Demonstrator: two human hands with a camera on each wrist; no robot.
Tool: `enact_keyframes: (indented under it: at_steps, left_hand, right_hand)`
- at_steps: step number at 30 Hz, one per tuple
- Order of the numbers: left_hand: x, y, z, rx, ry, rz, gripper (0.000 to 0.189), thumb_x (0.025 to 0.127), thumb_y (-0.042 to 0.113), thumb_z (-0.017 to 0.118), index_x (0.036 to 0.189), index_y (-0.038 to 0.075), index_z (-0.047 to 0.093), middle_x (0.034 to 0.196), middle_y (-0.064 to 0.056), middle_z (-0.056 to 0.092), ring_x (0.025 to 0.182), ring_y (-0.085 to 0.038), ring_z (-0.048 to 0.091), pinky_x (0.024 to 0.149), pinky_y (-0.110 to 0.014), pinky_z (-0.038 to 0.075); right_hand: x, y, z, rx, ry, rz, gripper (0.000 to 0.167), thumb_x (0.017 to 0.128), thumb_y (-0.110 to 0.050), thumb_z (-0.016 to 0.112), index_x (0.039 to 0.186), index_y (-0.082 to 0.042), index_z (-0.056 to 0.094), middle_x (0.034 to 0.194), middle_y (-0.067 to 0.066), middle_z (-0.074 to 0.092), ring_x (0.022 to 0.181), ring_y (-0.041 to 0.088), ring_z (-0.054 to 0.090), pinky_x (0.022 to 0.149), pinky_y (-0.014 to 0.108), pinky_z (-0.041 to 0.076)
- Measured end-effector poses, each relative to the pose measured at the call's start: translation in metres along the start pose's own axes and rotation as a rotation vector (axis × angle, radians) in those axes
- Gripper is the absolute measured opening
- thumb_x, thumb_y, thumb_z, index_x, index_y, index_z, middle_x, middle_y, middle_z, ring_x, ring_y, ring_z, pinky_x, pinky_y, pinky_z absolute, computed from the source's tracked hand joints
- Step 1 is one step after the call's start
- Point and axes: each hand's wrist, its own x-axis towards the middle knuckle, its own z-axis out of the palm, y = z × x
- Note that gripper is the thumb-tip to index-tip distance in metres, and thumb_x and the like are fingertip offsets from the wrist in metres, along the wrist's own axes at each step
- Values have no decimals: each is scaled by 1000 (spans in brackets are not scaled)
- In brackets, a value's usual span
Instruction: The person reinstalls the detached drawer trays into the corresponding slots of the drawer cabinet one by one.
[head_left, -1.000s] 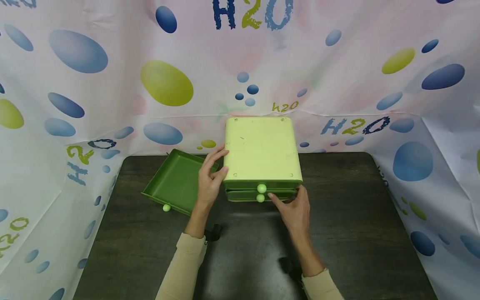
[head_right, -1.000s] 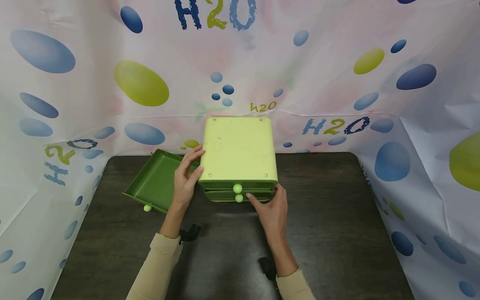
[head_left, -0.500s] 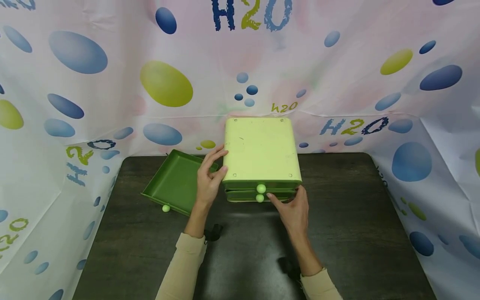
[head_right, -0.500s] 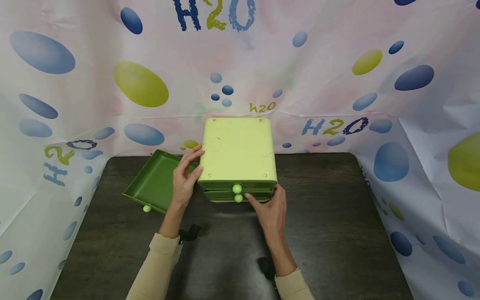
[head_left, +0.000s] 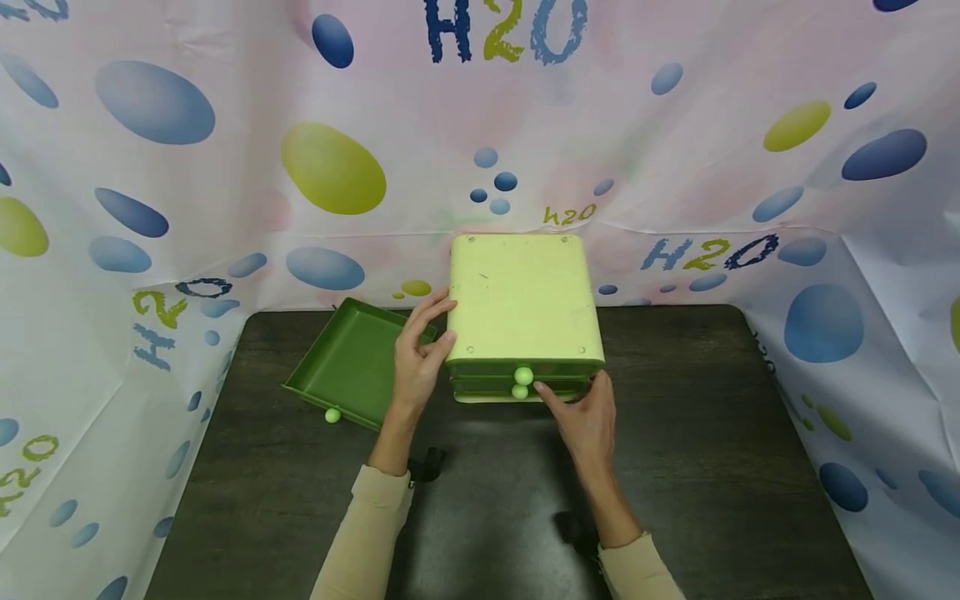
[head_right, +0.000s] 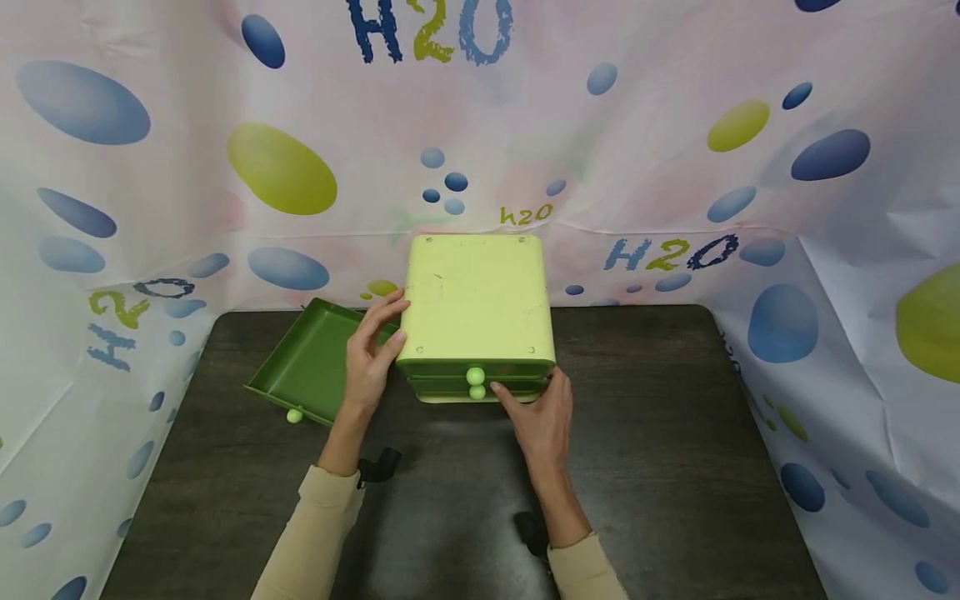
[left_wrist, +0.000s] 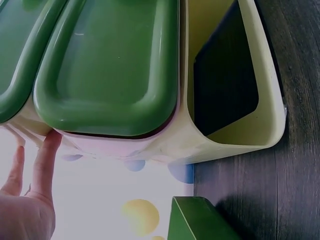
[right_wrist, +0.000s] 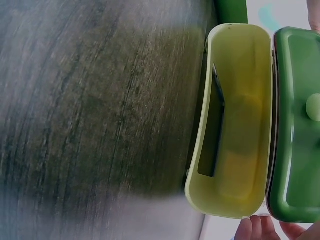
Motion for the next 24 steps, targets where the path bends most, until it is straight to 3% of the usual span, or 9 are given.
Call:
enact_keyframes:
  at_steps: [5,10,12,19,24]
  left_hand:
    - [0,1,1,-4,0,-5,38,97,-8,55,134,-10,55,151,-24,40,133,-31,45,44,-24,35]
    - [0,2,1,-1,17,-3,41,95,-13,54,136,-13,50,149,-28,39,132,-41,42,68,-20,53]
    - [-2,1,0,10,24,-1,42,95,-14,54,136,-13,50,149,-29,39,128,-41,45,75,-21,54]
    - [-6,-3,-8,22,49,13,38,97,-6,56,135,-10,54,146,-27,43,120,-54,42,79,-25,55]
    - [-11,-5,-14,12,57,19,40,97,-2,57,135,-12,52,146,-28,42,125,-46,45,86,-32,55]
  right_hand:
    - [0,1,-1,-12,-5,-7,69,77,-46,85,121,-5,51,94,18,50,72,24,41,65,37,35]
    - [1,2,-4,-17,-19,-7,71,77,-48,84,124,-6,51,98,16,51,75,24,43,66,37,35]
    - [0,2,-5,-17,-22,-6,72,77,-48,84,125,-7,51,99,16,50,76,24,42,66,37,35]
    - [0,3,-10,-4,6,-34,72,76,-44,86,125,-4,52,103,18,50,82,27,46,68,39,37]
    - [0,2,-13,44,34,-64,78,76,-35,88,136,-3,50,110,18,52,95,34,52,78,43,42]
